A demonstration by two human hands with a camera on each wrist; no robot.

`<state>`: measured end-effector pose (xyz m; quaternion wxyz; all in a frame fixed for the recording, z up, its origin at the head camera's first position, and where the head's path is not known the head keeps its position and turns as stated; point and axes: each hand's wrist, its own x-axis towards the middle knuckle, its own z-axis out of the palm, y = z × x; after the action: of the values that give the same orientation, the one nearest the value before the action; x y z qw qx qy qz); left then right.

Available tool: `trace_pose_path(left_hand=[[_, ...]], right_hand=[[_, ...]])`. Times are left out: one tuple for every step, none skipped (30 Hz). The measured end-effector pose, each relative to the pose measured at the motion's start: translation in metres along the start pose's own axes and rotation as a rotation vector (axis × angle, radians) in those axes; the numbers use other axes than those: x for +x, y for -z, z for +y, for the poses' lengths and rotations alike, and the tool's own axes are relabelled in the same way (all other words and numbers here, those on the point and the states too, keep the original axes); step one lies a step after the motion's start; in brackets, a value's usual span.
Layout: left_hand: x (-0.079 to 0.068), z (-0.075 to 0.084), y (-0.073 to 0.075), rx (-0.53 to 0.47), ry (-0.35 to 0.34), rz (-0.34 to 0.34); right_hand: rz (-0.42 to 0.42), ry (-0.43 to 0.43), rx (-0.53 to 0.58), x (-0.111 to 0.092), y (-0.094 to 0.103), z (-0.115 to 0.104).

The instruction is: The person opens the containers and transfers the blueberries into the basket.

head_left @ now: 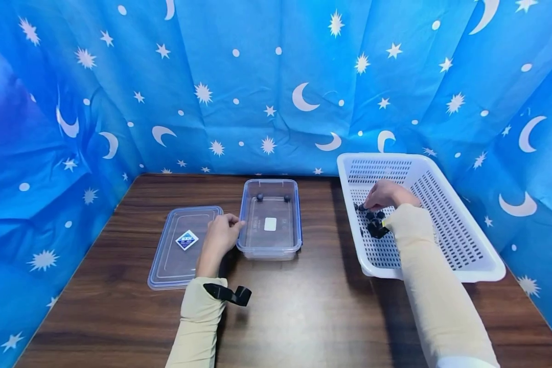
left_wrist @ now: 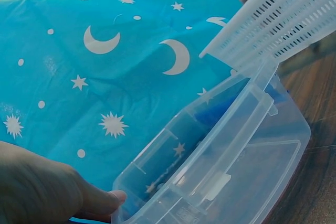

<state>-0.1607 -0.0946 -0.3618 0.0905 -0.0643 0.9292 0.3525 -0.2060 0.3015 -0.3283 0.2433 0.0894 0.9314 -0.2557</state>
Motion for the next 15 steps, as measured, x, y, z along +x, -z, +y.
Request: trace_pose_path(left_hand=[[0.000, 0.000, 0.000, -0.001, 0.003, -0.005], [0.000, -0.001, 0.000, 0.001, 0.000, -0.009], [0.000, -0.001, 0.000, 0.001, -0.002, -0.014], [0.000, -0.002, 0.000, 0.000, -0.005, -0.018], [0.001, -0.002, 0.000, 0.000, -0.009, -0.022], [0.001, -0.002, 0.001, -0.001, -0.010, -0.025], [0.001, -0.002, 0.001, 0.001, -0.012, -0.025], [0.001, -0.003, 0.002, 0.005, -0.016, -0.022], [0.001, -0.003, 0.003, 0.006, -0.016, -0.020], [0.000, -0.003, 0.003, 0.007, -0.021, -0.018], [0.000, -0.004, 0.004, 0.008, -0.025, -0.018], [0.000, -0.004, 0.004, 0.007, -0.026, -0.017], [0.000, -0.004, 0.005, 0.009, -0.029, -0.014], [0.000, -0.005, 0.005, 0.011, -0.033, -0.014], [0.000, -0.005, 0.006, 0.011, -0.035, -0.013]], right_hand=[[-0.014, -0.015, -0.006, 0.000, -0.001, 0.001], [-0.023, -0.036, -0.009, 0.000, -0.003, 0.002], [-0.023, -0.059, -0.002, 0.000, -0.004, 0.002], [-0.024, -0.080, 0.004, -0.001, -0.005, 0.002], [-0.024, -0.105, 0.016, -0.002, -0.006, 0.002], [-0.020, -0.122, 0.028, -0.002, -0.006, 0.001], [-0.019, -0.131, 0.031, -0.001, -0.007, 0.000], [-0.016, -0.144, 0.040, -0.001, -0.008, 0.000], [-0.014, -0.151, 0.047, 0.000, -0.009, -0.001], [-0.016, -0.154, 0.043, 0.001, -0.010, -0.002], [-0.016, -0.159, 0.042, 0.002, -0.011, -0.003], [-0.019, -0.161, 0.035, 0.004, -0.011, -0.004], [-0.019, -0.169, 0.040, 0.005, -0.013, -0.004], [-0.016, -0.180, 0.051, 0.006, -0.014, -0.005], [-0.015, -0.183, 0.049, 0.008, -0.015, -0.005]])
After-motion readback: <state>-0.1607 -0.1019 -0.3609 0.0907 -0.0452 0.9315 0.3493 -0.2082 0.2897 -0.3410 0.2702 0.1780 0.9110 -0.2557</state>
